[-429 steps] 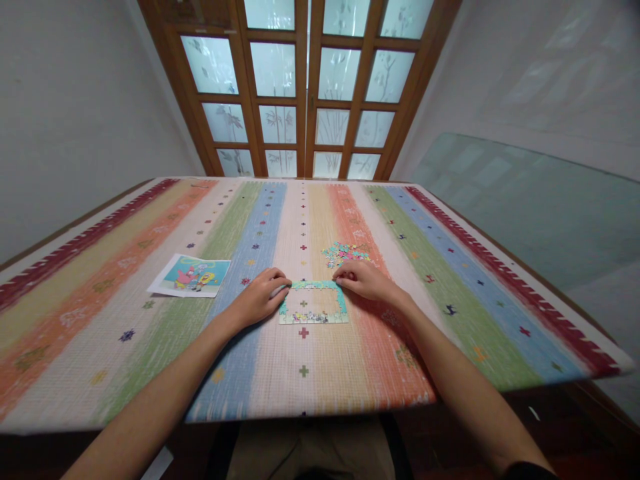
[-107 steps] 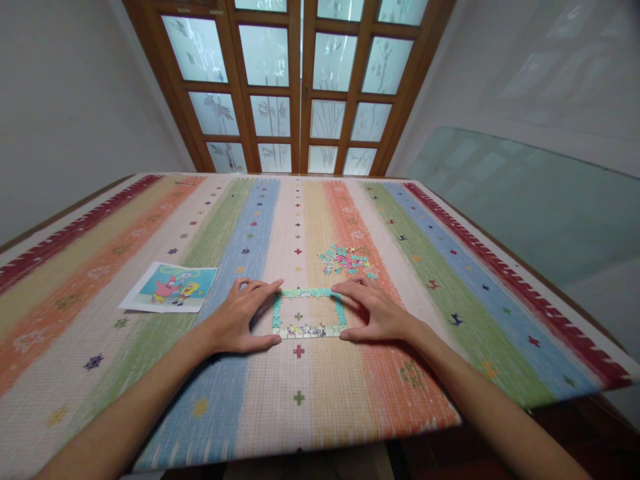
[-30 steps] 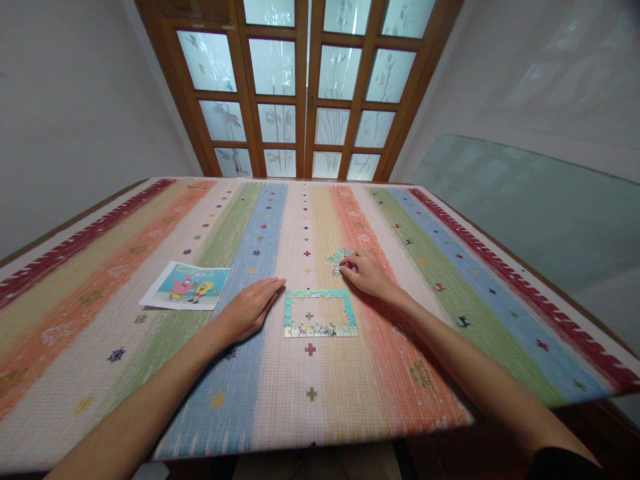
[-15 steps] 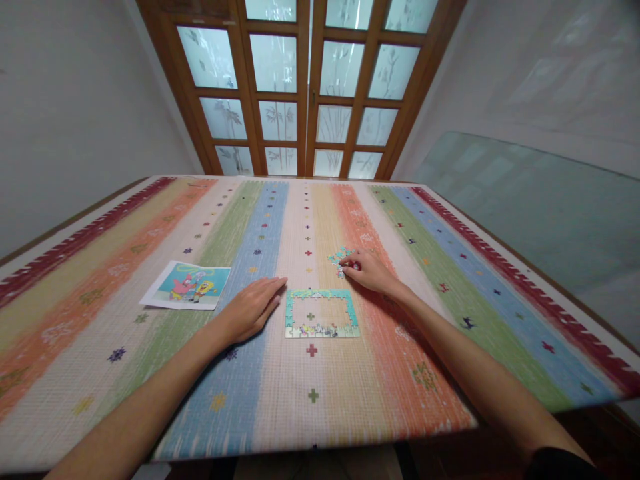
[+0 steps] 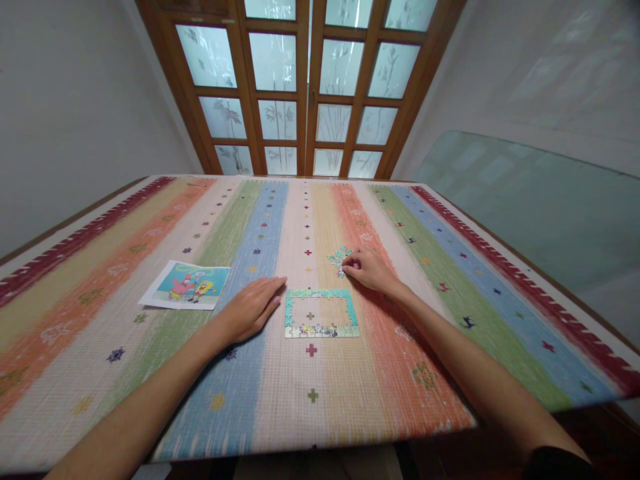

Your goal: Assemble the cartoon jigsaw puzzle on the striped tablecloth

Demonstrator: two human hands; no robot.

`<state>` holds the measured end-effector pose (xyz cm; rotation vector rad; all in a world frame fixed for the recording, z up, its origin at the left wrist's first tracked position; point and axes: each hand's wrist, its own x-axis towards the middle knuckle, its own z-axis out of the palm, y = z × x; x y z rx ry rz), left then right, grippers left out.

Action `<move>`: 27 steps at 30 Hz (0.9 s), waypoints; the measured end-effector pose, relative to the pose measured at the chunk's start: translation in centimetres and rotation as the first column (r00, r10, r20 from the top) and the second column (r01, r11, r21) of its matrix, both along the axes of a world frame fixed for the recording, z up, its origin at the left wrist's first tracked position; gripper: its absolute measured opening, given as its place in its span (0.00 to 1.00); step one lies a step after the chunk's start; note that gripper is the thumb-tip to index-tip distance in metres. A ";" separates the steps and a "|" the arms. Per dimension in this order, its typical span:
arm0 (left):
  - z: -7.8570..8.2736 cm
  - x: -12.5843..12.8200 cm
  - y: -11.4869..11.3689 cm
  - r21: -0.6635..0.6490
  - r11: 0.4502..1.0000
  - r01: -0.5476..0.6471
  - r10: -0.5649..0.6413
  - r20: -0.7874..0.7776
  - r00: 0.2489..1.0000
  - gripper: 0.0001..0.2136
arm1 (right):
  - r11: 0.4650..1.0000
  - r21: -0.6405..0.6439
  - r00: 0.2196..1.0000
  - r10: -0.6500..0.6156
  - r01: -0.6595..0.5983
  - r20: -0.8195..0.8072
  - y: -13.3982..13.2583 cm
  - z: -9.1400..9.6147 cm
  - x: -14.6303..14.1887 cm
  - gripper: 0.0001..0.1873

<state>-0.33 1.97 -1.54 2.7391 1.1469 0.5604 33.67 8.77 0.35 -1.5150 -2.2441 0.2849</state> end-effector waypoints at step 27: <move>0.5 0.0 -0.2 -0.028 1.000 -0.005 0.005 -0.003 1.000 0.21 | 0.994 -0.111 0.988 0.000 -0.017 -0.154 0.4 0.3 -0.1 0.04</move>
